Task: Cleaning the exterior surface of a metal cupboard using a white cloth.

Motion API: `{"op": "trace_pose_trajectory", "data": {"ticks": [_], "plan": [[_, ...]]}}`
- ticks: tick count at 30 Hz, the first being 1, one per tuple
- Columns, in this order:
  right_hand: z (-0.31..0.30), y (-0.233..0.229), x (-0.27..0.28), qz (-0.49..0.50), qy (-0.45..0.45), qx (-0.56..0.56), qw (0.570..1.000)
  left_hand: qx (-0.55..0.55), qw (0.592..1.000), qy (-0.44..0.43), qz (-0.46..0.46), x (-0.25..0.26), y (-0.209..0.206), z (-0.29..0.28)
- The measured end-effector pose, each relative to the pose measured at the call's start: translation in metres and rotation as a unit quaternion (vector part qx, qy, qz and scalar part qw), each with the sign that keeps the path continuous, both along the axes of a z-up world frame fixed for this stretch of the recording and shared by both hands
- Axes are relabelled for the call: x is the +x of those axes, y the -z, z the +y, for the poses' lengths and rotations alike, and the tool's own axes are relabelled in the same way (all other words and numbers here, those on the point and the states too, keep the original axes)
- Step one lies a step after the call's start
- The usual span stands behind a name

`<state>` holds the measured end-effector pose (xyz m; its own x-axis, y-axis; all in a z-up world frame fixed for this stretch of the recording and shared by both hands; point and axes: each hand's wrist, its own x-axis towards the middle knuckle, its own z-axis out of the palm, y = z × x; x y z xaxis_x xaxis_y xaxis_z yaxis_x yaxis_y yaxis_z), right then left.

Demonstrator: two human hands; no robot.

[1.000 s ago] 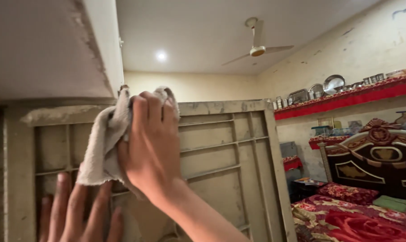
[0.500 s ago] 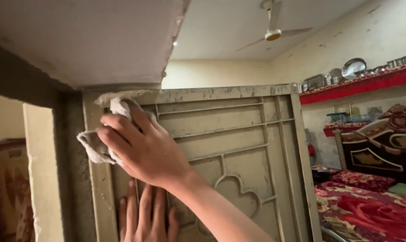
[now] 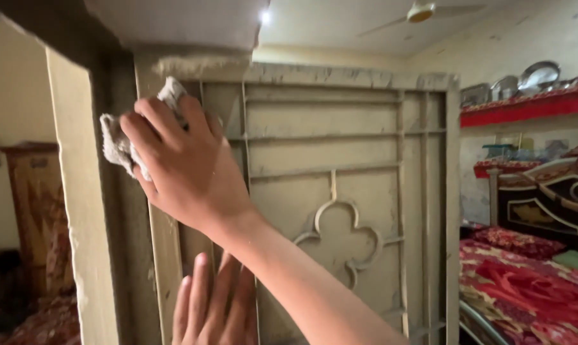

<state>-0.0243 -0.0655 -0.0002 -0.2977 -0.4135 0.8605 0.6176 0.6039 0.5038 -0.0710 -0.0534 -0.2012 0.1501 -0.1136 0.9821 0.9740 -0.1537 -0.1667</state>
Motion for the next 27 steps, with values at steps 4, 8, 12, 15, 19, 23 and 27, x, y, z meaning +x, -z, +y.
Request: {"op": "trace_pose_trajectory", "data": {"ticks": [4, 8, 12, 15, 19, 23, 27], "plan": [[-0.011, 0.013, -0.009, 0.028, 0.021, 0.037, 0.999, -0.056, 0.991, -0.122, -0.03, -0.021, 0.04, -0.013], [0.001, 0.036, -0.024, 0.038, 0.028, 0.02, 0.999, -0.086, 0.987, -0.132, -0.037, -0.026, 0.053, -0.027], [0.006, 0.072, -0.027, 0.044, -0.006, 0.0, 0.999, -0.116, 0.991, -0.069, -0.025, -0.031, 0.075, -0.031], [0.006, 0.104, -0.025, 0.025, 0.007, -0.024, 0.999, -0.121, 0.991, -0.05, -0.032, -0.035, 0.1, -0.026], [0.008, 0.143, -0.028, 0.019, 0.014, -0.034, 0.999, -0.101, 0.993, -0.032, -0.043, -0.037, 0.129, -0.025], [-0.008, 0.173, -0.015, 0.019, 0.016, -0.058, 0.998, -0.119, 0.989, -0.039, -0.081, -0.036, 0.162, -0.024], [-0.012, 0.204, -0.009, -0.003, -0.002, -0.098, 0.995, -0.12, 0.983, -0.007, -0.142, -0.032, 0.168, -0.035]]}}
